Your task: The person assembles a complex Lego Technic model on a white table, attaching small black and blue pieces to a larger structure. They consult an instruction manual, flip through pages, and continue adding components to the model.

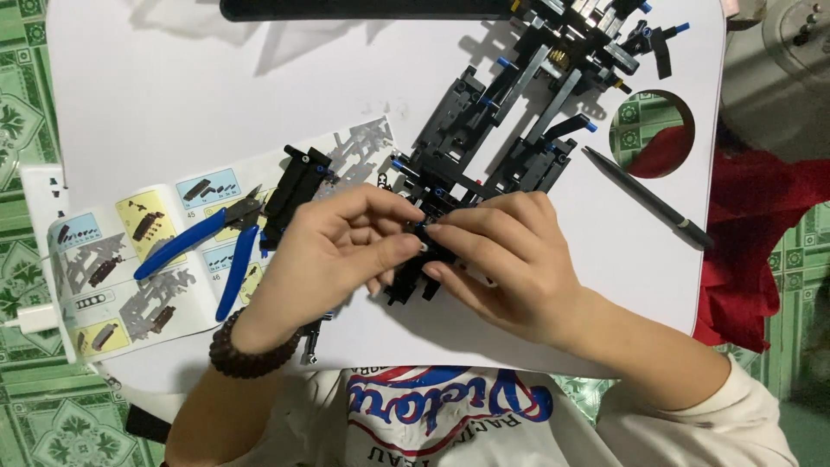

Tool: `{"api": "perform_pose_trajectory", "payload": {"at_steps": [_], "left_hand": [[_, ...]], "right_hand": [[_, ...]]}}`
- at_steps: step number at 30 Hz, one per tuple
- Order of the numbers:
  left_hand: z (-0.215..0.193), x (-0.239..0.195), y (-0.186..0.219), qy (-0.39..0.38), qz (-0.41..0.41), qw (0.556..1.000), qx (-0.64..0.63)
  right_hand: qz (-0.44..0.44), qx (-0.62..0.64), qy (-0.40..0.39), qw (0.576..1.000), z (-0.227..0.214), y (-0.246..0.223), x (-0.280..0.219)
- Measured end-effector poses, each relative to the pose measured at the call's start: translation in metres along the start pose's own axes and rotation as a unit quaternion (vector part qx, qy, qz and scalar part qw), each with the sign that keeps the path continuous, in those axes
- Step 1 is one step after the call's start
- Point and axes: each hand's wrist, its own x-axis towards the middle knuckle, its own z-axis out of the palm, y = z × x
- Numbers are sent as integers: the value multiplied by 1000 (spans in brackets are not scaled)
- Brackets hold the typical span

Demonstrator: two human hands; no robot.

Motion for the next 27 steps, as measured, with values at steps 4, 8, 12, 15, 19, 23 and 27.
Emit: {"api": "perform_pose_trajectory", "payload": {"at_steps": [4,8,12,15,19,23,27], "left_hand": [[4,-4,5,-9,-11,1000,-4],[5,-5,9,-13,58,993,101],[6,-8,14,-35,155,966,204],[7,-8,14,-49,139,970,191],[7,-9,16,-50,172,963,199],[2,-14,13,-78,204,948,234],[-1,-17,18,-114,247,926,260]], "right_hand": [[-15,10,2,1000,-1,1,0],[-63,-31,-2,998,-2,5,-1],[-136,-119,20,983,-4,8,-4],[-176,-184,28,967,-6,7,-6],[-209,-201,27,957,-7,11,-7],[-234,-201,6,951,-8,9,-9],[-250,-207,9,946,9,11,-30]]}}
